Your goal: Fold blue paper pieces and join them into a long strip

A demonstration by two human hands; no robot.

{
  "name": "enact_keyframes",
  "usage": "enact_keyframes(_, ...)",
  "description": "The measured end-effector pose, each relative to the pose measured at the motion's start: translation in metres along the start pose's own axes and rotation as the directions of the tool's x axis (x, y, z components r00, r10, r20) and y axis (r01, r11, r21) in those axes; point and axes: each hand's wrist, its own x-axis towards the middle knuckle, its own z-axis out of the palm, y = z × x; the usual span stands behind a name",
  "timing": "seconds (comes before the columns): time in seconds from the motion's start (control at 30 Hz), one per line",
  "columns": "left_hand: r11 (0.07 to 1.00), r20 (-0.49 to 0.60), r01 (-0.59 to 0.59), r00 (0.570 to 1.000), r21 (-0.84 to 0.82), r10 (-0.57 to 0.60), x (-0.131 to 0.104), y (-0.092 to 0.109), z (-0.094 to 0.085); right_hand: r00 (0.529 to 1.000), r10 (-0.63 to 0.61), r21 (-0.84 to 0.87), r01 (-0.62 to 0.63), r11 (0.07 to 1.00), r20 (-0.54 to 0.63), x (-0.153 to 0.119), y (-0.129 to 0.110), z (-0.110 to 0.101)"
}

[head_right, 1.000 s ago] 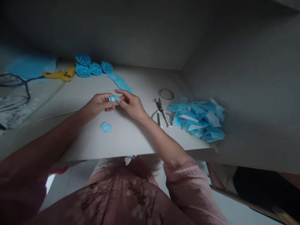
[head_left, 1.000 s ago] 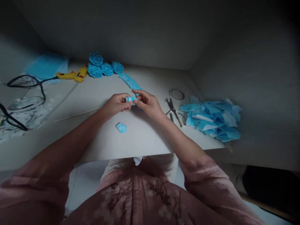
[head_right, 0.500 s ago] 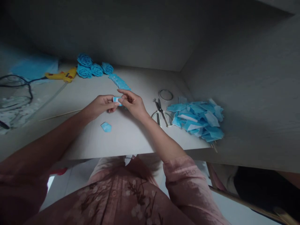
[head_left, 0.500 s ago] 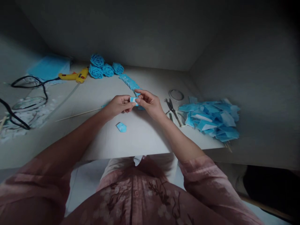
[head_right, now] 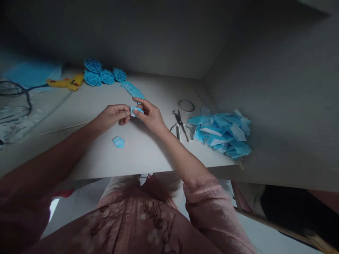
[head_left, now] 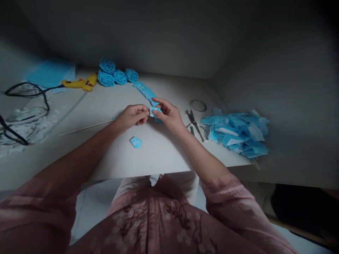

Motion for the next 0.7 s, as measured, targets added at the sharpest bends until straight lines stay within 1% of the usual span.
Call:
enact_keyframes(0.07, 1.000, 0.019, -0.021, 1.000, 0.014, 0.021, 0.000, -0.001, 0.000, 1.000, 0.008, -0.010, -0.008, 1.000, -0.017, 0.001, 0.001, 0.002)
enact_keyframes(0.17, 0.994, 0.056, -0.084, 0.995, 0.066, 0.080, 0.000, -0.003, 0.002, 0.997, 0.048, -0.040, -0.050, 0.998, -0.054, 0.000, 0.000, 0.004)
enact_keyframes(0.23, 0.990, 0.053, -0.110, 0.993, 0.089, 0.106, -0.001, -0.002, 0.003, 0.996, 0.067, -0.044, -0.070, 0.997, -0.065, -0.001, -0.001, 0.005)
enact_keyframes(0.4, 0.992, 0.038, -0.098, 0.995, 0.082, 0.095, -0.003, 0.003, 0.002, 0.993, 0.090, 0.054, -0.086, 0.995, -0.077, -0.002, -0.001, 0.000)
enact_keyframes(0.53, 0.995, -0.029, -0.099, 0.995, 0.000, 0.099, -0.002, 0.001, -0.002, 0.980, 0.181, 0.181, -0.165, 0.969, -0.078, 0.001, -0.005, -0.004)
enact_keyframes(0.6, 0.994, -0.071, -0.100, 0.993, -0.040, 0.097, 0.000, -0.001, -0.004, 0.973, 0.225, 0.234, -0.208, 0.950, -0.050, 0.002, -0.008, -0.004)
enact_keyframes(0.7, 0.994, -0.088, -0.096, 0.992, -0.055, 0.091, 0.001, -0.004, -0.006, 0.969, 0.246, 0.236, -0.238, 0.942, -0.004, 0.001, -0.011, -0.001)
